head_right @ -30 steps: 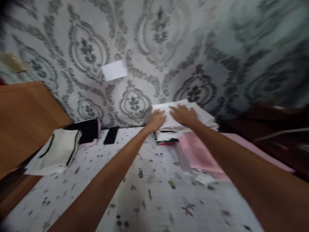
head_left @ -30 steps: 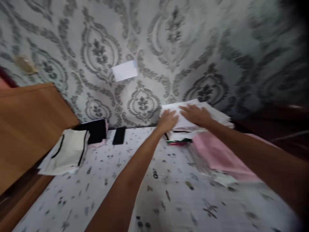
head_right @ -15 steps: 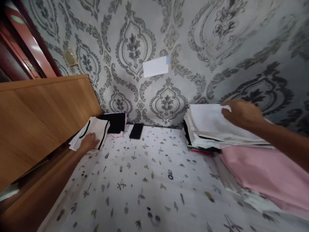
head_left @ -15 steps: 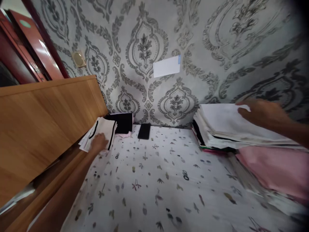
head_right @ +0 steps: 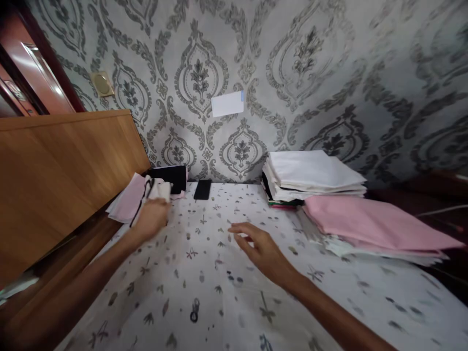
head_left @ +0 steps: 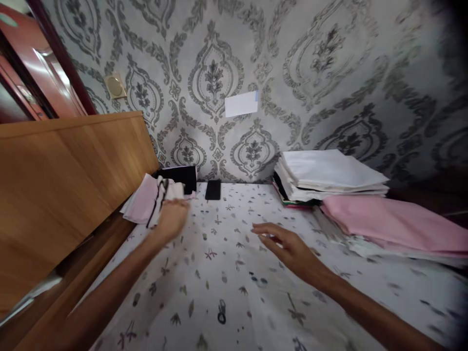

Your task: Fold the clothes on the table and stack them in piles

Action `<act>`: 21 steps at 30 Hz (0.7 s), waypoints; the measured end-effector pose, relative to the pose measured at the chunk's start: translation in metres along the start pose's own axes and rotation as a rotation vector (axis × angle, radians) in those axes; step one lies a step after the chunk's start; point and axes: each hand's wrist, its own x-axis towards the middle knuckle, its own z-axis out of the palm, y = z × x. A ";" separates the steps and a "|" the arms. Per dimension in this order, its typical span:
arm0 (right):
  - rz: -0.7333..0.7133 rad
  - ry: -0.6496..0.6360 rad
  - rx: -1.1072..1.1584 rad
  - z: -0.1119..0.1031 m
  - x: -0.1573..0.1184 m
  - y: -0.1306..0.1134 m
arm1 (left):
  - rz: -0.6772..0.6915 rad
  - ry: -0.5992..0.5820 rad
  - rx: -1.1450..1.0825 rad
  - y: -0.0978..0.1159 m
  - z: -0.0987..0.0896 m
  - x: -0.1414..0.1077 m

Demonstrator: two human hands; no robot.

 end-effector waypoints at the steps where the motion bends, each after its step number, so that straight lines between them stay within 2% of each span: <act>1: 0.042 -0.010 0.106 0.012 -0.003 -0.005 | 0.127 -0.016 -0.029 0.025 0.000 -0.020; 4: 0.165 0.028 0.297 0.038 -0.012 -0.008 | 0.707 -0.110 -0.165 0.086 0.004 -0.084; 6: 0.220 0.072 0.281 0.049 -0.021 -0.003 | 0.902 -0.118 -0.262 0.103 0.004 -0.119; 7: 0.225 0.084 0.241 0.052 -0.026 0.000 | 0.926 -0.113 -0.299 0.102 0.004 -0.130; 8: 0.217 0.091 0.192 0.056 -0.033 0.001 | 0.916 -0.104 -0.327 0.098 0.004 -0.136; 10: 0.168 0.079 0.075 0.063 -0.044 -0.002 | 0.816 -0.077 -0.372 0.079 0.009 -0.132; 13: 0.080 -0.005 -0.124 0.077 -0.052 -0.021 | 0.515 0.048 -0.476 0.042 0.027 -0.101; 16: 0.082 -0.109 -0.304 0.097 -0.045 -0.046 | 0.254 0.128 -0.563 0.015 0.050 -0.066; 18: 0.123 -0.174 -0.400 0.110 -0.037 -0.059 | 0.194 0.089 -0.542 0.008 0.060 -0.050; 21: 0.145 -0.245 -0.502 0.125 -0.029 -0.067 | 0.215 0.002 -0.459 0.005 0.067 -0.036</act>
